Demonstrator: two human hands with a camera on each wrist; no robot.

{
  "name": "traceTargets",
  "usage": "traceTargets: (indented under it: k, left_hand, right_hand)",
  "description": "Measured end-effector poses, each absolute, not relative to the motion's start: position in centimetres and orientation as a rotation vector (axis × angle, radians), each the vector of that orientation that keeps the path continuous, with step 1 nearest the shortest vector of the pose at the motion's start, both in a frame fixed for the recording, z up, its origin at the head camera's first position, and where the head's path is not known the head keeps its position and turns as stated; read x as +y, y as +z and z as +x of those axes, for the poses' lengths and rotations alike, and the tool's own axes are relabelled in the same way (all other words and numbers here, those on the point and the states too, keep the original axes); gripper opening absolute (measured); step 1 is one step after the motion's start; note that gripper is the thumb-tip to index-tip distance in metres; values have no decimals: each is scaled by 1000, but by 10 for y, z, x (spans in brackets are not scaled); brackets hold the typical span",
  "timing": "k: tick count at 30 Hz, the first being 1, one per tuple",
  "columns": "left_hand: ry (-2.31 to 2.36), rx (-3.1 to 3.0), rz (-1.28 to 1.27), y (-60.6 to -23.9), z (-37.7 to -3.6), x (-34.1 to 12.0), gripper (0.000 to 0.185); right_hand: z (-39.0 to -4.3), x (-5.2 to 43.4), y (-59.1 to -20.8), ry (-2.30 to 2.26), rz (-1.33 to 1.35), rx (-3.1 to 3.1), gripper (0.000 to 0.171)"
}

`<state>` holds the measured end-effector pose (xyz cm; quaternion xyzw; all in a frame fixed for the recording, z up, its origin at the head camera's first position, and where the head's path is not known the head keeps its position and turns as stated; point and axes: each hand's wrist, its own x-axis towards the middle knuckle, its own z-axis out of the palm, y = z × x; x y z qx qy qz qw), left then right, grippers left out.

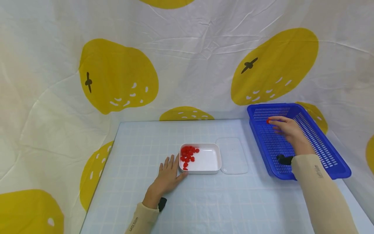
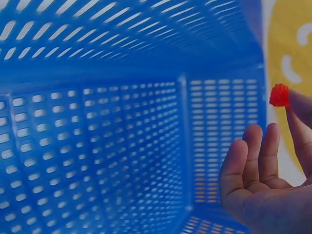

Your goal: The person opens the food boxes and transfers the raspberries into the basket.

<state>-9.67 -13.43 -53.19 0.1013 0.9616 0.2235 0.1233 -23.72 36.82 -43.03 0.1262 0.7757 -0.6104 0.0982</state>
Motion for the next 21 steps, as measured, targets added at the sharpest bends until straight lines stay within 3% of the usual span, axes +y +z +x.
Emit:
traceTargets:
  k: [21]
  left_hand:
    - [653, 2798, 288, -532, -97, -134, 92]
  right_hand:
    - [-236, 367, -443, -1785, 420, 2270, 16]
